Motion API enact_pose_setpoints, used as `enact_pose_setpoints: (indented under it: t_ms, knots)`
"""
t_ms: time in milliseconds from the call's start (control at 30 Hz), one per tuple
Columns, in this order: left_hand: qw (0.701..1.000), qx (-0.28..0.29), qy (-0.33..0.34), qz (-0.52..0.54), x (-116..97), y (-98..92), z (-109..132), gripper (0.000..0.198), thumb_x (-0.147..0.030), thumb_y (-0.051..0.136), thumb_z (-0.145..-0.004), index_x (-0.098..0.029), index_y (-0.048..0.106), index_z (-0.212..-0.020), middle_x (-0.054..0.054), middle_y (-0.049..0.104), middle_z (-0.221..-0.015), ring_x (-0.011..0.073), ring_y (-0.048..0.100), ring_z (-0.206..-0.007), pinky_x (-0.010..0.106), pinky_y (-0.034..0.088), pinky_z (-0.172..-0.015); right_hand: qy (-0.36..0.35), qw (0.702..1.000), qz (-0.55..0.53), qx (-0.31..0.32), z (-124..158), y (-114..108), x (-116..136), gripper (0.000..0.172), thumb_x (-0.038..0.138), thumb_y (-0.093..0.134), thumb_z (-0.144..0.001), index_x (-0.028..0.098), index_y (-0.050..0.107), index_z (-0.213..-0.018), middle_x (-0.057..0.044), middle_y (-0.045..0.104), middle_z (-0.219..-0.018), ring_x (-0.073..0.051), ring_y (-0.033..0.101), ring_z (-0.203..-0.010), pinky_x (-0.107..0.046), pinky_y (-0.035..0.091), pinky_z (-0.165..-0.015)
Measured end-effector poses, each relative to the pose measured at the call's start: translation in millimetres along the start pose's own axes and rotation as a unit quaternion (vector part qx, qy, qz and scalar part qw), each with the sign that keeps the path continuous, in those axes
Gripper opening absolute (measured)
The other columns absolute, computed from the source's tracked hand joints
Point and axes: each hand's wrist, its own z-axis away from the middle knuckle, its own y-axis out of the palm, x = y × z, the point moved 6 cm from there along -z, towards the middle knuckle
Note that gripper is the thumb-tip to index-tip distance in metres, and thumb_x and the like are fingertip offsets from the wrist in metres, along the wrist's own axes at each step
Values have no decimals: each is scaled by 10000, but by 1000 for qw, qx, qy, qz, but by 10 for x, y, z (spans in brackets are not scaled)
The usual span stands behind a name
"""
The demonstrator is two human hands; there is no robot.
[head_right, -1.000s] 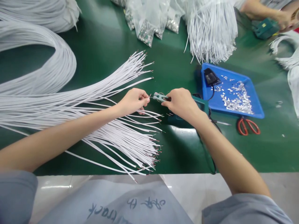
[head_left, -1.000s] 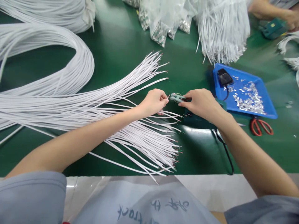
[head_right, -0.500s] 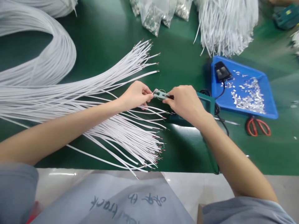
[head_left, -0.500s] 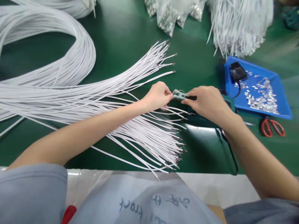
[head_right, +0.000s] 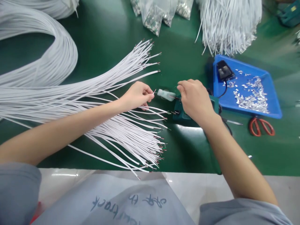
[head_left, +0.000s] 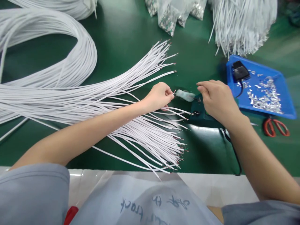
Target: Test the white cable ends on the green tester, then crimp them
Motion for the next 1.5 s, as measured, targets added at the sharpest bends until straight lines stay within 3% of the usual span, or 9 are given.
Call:
enact_pose_setpoints:
  t_ms: [200,333,500,700,833,1000,1167,1300,1500]
  knots:
    - [995,49,56,-65,-29,107,15,128,-163,579,-873,-109,661,-790,6,598,-615,97,554,-468,245,465,-495,-50,983,-94,-146,255,-267,299,378,246,348,-976,116,667,-1131,-156,701,-1096,-268,624,-1041,-409,482,-918]
    - [936,66,171,-302,-133,137,107,109,-142,601,-779,-132,706,-754,57,687,-710,182,627,-686,290,440,-628,-158,978,-115,-68,475,-67,865,362,231,387,-966,79,587,-1227,-175,664,-1166,-270,603,-1089,-433,486,-954]
    - [880,126,164,-428,-246,-60,162,199,-95,519,-773,-140,695,-691,73,706,-730,181,619,-670,278,421,-612,-122,990,-72,-13,507,277,1119,433,208,382,-962,-45,485,-1299,-237,648,-1132,-302,595,-1025,-428,488,-888]
    - [807,-78,170,-560,-390,-382,53,216,-140,479,-930,-104,693,-941,131,688,-1031,255,626,-982,314,448,-753,-218,976,-23,-6,747,435,1371,326,182,419,-950,164,624,-697,-79,623,-702,-204,561,-669,-339,360,-611]
    - [764,-90,179,-614,-264,-342,-27,245,-100,416,-953,-100,659,-916,122,678,-963,253,620,-982,300,435,-726,-239,969,-59,-18,830,474,1423,316,178,439,-936,172,601,-665,-43,594,-643,-164,514,-601,-335,282,-578]
    - [799,-93,168,-570,-223,-306,-44,295,-91,403,-929,-106,687,-1004,125,681,-955,231,646,-860,317,460,-717,-206,974,-89,-7,787,501,1387,287,191,425,-938,164,601,-713,-43,611,-691,-159,518,-631,-328,286,-609]
    - [917,-95,150,-356,-278,-313,-66,304,-89,549,-818,-90,707,-1078,71,696,-888,141,607,-755,268,488,-761,-195,975,-106,21,765,501,1382,286,204,403,-950,158,606,-754,-42,618,-712,-154,515,-640,-327,282,-622]
    - [974,24,157,-164,-444,-130,67,159,-199,604,-852,-105,732,-854,20,664,-708,80,538,-606,196,446,-604,-191,975,-109,34,759,520,1384,310,218,373,-961,153,628,-798,-47,629,-738,-165,545,-666,-333,289,-620]
    - [952,258,163,-38,-704,382,583,126,-167,645,-823,-123,723,-735,35,699,-732,95,589,-653,182,460,-604,-167,978,-123,34,776,573,1358,329,246,411,-927,117,659,-1101,-150,693,-1048,-261,613,-943,-344,390,-727]
